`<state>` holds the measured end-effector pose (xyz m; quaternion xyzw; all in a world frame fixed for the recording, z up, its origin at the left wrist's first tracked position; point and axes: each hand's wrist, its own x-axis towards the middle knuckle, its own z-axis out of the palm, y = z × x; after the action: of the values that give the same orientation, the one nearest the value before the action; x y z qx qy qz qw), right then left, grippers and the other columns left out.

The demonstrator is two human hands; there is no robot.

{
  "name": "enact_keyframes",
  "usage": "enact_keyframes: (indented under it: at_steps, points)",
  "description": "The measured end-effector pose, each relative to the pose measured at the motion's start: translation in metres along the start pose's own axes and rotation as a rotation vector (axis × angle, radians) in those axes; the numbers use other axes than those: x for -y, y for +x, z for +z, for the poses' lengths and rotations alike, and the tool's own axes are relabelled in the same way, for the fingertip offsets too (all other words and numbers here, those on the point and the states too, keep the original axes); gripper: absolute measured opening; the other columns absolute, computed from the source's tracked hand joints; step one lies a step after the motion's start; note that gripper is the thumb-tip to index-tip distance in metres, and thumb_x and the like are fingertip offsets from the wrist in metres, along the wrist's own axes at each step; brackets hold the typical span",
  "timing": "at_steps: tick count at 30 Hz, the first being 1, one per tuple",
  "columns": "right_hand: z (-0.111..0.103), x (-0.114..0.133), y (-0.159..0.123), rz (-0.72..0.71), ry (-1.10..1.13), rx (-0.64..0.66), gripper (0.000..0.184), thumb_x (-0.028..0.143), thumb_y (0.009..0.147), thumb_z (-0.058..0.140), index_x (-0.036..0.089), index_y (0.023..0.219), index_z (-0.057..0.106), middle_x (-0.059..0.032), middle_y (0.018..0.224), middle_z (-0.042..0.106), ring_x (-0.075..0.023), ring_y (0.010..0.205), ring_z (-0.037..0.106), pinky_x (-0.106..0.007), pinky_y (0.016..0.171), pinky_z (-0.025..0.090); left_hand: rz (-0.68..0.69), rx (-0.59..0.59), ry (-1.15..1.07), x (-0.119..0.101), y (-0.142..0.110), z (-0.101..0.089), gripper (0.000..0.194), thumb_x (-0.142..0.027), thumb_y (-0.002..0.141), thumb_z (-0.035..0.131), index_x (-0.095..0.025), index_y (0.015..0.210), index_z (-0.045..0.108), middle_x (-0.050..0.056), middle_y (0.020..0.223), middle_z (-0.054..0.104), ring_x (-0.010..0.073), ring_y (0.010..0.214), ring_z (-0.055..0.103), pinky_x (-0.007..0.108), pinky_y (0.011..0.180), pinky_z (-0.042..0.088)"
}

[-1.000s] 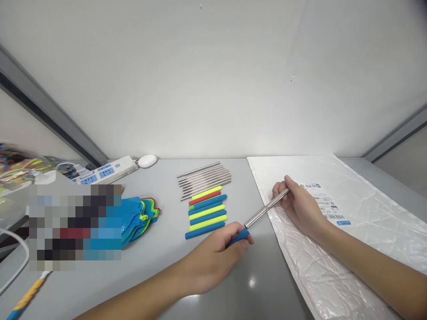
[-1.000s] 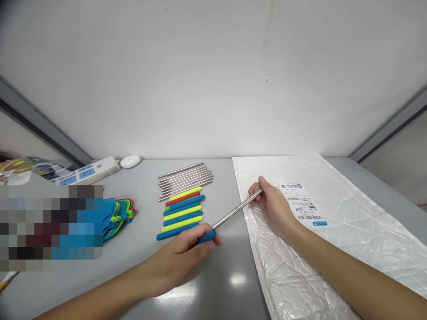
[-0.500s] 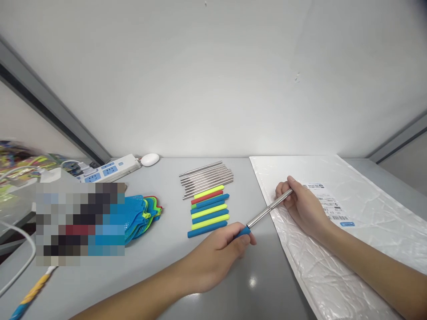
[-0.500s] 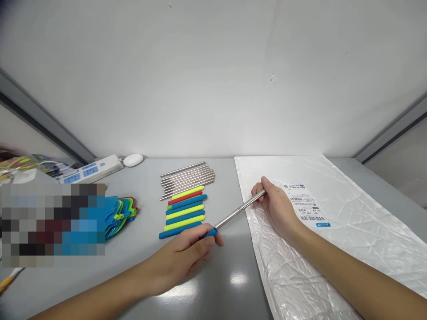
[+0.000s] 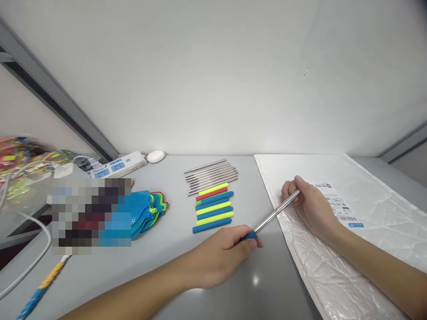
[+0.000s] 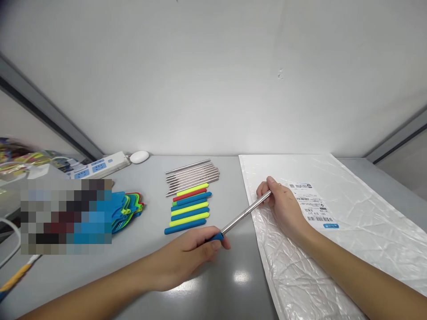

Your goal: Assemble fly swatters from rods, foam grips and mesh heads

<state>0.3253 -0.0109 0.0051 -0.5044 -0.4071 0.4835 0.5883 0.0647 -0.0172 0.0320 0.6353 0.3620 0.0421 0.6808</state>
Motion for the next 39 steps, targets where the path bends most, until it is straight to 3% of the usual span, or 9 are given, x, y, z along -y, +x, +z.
enact_keyframes:
  at_steps: [6,26,39]
  points:
    - [-0.0013,-0.0009,0.0001,0.002,-0.019,-0.005,0.049,0.052,0.095,0.047,0.023,0.056,0.05,-0.0023,0.067,0.048,-0.0175,0.064,0.04,-0.034,0.064,0.035,0.034,-0.024,0.084,-0.0034,-0.0027,0.0003,0.034,-0.05,0.096,0.043,-0.024,0.108,0.063,-0.004,0.071,0.044,0.011,0.062,0.039,0.022,0.054,0.03]
    - [-0.0017,0.0029,-0.0033,0.002,-0.014,-0.026,0.047,0.049,0.095,0.048,0.022,0.056,0.052,-0.0008,0.064,0.046,-0.0156,0.062,0.044,-0.032,0.065,0.042,-0.03,-0.032,-0.041,0.0014,0.002,-0.0022,0.037,-0.055,0.095,0.043,-0.026,0.11,0.061,-0.006,0.066,0.037,0.0083,0.052,0.031,0.02,0.043,0.024]
    - [0.0028,0.0039,-0.0033,-0.022,-0.025,-0.015,0.052,0.058,0.093,0.048,0.022,0.055,0.051,-0.0012,0.066,0.049,-0.0159,0.06,0.045,-0.033,0.064,0.04,0.032,-0.062,-0.112,0.0051,0.0043,-0.0022,0.034,-0.052,0.096,0.045,-0.025,0.114,0.057,-0.006,0.071,0.041,0.0072,0.054,0.029,0.021,0.047,0.022]
